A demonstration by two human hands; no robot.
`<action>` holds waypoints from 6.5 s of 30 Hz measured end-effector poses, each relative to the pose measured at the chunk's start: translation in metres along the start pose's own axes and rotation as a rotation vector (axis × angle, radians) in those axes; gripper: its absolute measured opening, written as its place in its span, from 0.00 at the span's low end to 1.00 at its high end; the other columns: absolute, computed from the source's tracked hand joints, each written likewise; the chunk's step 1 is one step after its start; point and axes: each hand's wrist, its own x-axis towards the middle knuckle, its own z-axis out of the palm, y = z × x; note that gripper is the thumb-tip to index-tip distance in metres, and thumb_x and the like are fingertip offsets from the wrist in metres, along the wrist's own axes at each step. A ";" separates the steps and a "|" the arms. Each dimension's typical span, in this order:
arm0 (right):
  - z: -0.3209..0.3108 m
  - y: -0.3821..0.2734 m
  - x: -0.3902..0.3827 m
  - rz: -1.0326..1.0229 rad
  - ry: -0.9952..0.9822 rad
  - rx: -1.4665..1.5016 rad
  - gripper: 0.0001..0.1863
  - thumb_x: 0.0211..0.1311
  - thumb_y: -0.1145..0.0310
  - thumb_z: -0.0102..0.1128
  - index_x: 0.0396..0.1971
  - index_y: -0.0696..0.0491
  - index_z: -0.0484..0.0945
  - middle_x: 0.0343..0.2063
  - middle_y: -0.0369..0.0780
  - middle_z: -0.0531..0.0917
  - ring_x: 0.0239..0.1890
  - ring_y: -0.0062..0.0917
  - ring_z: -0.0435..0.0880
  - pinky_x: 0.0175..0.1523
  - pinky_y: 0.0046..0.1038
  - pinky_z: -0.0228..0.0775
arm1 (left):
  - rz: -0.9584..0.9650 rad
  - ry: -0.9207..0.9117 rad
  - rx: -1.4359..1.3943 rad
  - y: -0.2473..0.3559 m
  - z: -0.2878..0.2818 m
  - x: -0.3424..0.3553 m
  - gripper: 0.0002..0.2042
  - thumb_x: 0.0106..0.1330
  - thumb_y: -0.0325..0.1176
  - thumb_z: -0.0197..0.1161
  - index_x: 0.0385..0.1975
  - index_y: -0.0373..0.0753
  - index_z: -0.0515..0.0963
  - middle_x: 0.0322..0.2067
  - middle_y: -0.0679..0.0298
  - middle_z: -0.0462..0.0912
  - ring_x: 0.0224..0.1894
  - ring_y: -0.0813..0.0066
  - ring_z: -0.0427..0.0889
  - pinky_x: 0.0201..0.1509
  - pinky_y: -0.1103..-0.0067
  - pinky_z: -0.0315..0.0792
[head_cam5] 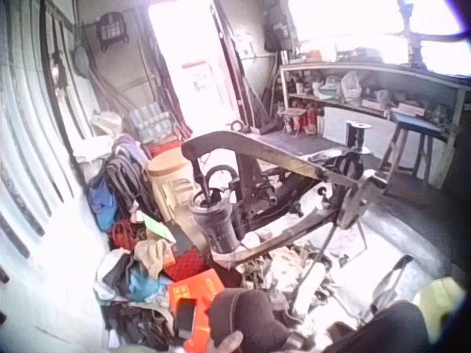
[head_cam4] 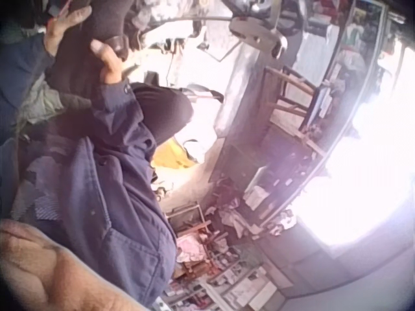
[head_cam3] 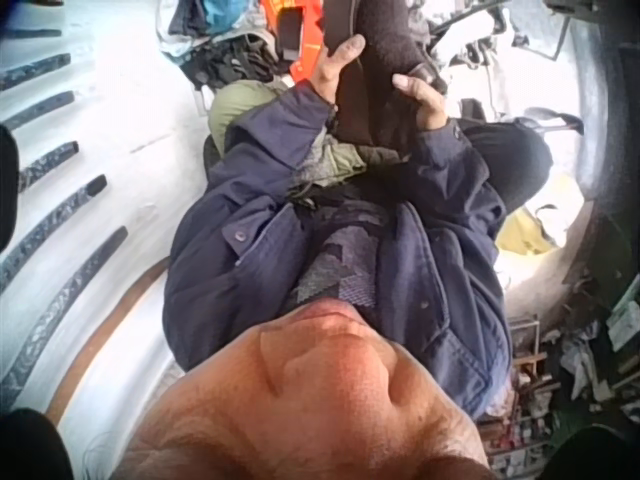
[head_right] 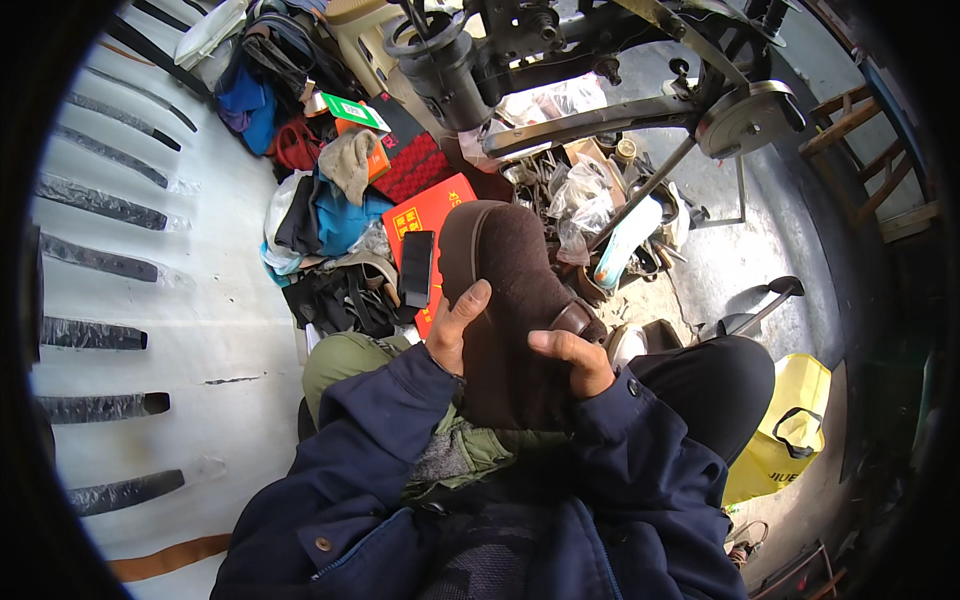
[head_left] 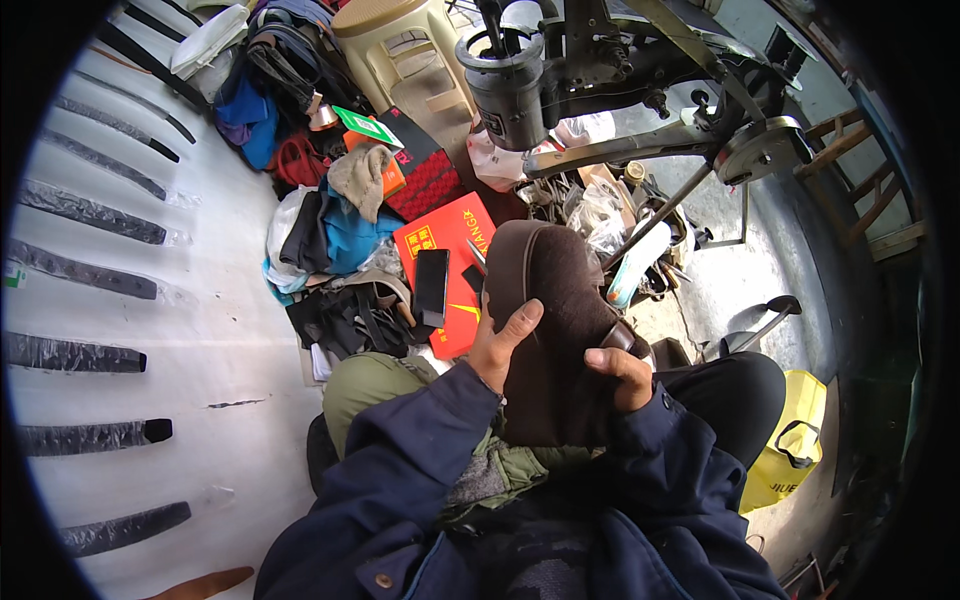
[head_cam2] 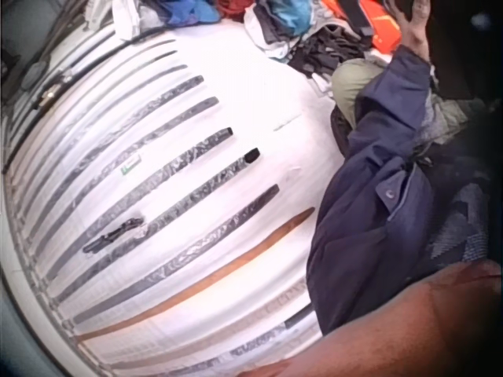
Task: The person removes the insole from a brown shoe, then uses a sewing machine to stitch the shoe's upper. The person handles the shoe and insole by hand and operates the sewing machine to complete the repair.
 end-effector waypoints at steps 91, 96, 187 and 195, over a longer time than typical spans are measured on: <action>-0.046 0.015 0.017 -0.068 -0.253 -0.684 0.24 0.80 0.61 0.50 0.68 0.56 0.65 0.59 0.45 0.77 0.58 0.33 0.80 0.60 0.32 0.77 | 0.191 0.071 -0.097 0.006 0.017 -0.022 0.42 0.65 0.55 0.72 0.66 0.33 0.57 0.55 0.54 0.77 0.58 0.68 0.77 0.64 0.74 0.69; -0.101 0.054 0.044 -0.001 -0.171 -0.463 0.25 0.81 0.62 0.48 0.70 0.56 0.63 0.62 0.46 0.75 0.61 0.33 0.78 0.63 0.32 0.76 | 0.209 0.077 -0.063 0.005 0.015 -0.018 0.42 0.65 0.55 0.72 0.66 0.33 0.57 0.55 0.54 0.78 0.57 0.68 0.77 0.64 0.74 0.70; -0.165 0.082 0.044 -0.187 -0.202 -0.445 0.22 0.83 0.61 0.39 0.67 0.56 0.67 0.59 0.46 0.76 0.59 0.36 0.78 0.62 0.36 0.76 | -0.041 0.018 0.126 -0.007 0.014 -0.008 0.62 0.58 0.72 0.67 0.74 0.21 0.49 0.71 0.35 0.61 0.75 0.49 0.62 0.77 0.67 0.57; -0.097 0.055 0.019 0.018 -0.233 -0.136 0.22 0.83 0.62 0.42 0.68 0.55 0.65 0.60 0.45 0.76 0.59 0.33 0.79 0.62 0.34 0.77 | -0.059 0.049 0.219 -0.002 0.016 -0.015 0.61 0.60 0.71 0.67 0.74 0.21 0.47 0.70 0.37 0.63 0.74 0.51 0.63 0.76 0.69 0.58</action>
